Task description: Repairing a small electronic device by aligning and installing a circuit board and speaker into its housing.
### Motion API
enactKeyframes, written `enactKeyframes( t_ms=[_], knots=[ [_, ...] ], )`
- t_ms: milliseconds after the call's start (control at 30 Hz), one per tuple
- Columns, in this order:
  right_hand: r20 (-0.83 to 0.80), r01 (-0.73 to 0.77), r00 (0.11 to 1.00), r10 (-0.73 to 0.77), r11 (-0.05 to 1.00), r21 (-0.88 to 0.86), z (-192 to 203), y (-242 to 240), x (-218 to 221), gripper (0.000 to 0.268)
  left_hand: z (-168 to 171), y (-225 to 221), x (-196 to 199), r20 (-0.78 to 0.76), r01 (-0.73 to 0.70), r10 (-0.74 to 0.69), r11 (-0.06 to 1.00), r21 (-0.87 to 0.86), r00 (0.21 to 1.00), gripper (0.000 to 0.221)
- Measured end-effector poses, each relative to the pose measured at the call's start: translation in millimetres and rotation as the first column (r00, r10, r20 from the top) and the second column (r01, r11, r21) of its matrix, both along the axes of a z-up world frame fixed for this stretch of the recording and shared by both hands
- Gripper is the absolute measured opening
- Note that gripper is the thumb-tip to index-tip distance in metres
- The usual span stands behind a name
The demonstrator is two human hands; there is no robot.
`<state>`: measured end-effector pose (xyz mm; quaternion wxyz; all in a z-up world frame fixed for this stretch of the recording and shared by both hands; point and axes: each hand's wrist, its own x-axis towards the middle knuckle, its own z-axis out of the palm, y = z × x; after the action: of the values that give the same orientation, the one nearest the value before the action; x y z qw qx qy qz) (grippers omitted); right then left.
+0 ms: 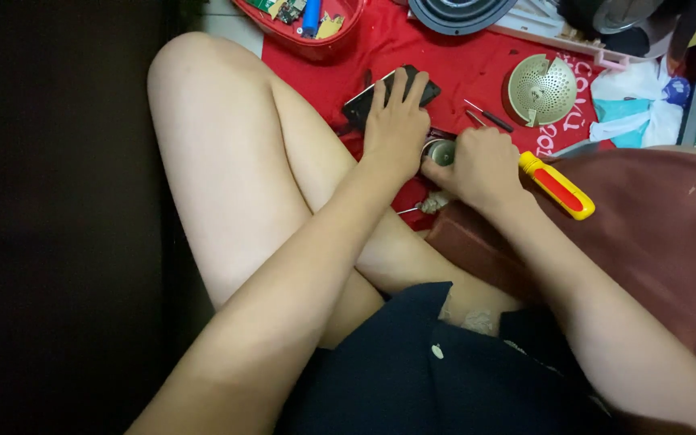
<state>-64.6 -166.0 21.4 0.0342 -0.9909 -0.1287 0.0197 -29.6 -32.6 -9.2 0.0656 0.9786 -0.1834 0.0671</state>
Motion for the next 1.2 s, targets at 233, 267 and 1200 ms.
enactKeyframes(
  t_ms=[233, 267, 1200],
  knots=[
    [-0.168, 0.096, 0.980, -0.106, 0.993, -0.064, 27.8, 0.4, -1.7, 0.057, 1.8, 0.6, -1.3, -0.068, -0.004, 0.004, 1.000, 0.001, 0.998, 0.013],
    [-0.172, 0.021, 0.985, -0.019, 1.000, 0.012, 37.4, -0.4, -2.4, 0.052, -1.9, 0.1, -0.9, -0.049, -0.004, 0.005, 1.000, 0.017, 0.999, 0.017],
    [-0.286, -0.053, 0.958, 0.007, 0.987, -0.152, 37.9, 8.9, -0.8, 0.052, 4.0, 1.5, -2.2, 0.020, 0.015, -0.016, 0.999, 0.045, 1.000, 0.014]
  ],
)
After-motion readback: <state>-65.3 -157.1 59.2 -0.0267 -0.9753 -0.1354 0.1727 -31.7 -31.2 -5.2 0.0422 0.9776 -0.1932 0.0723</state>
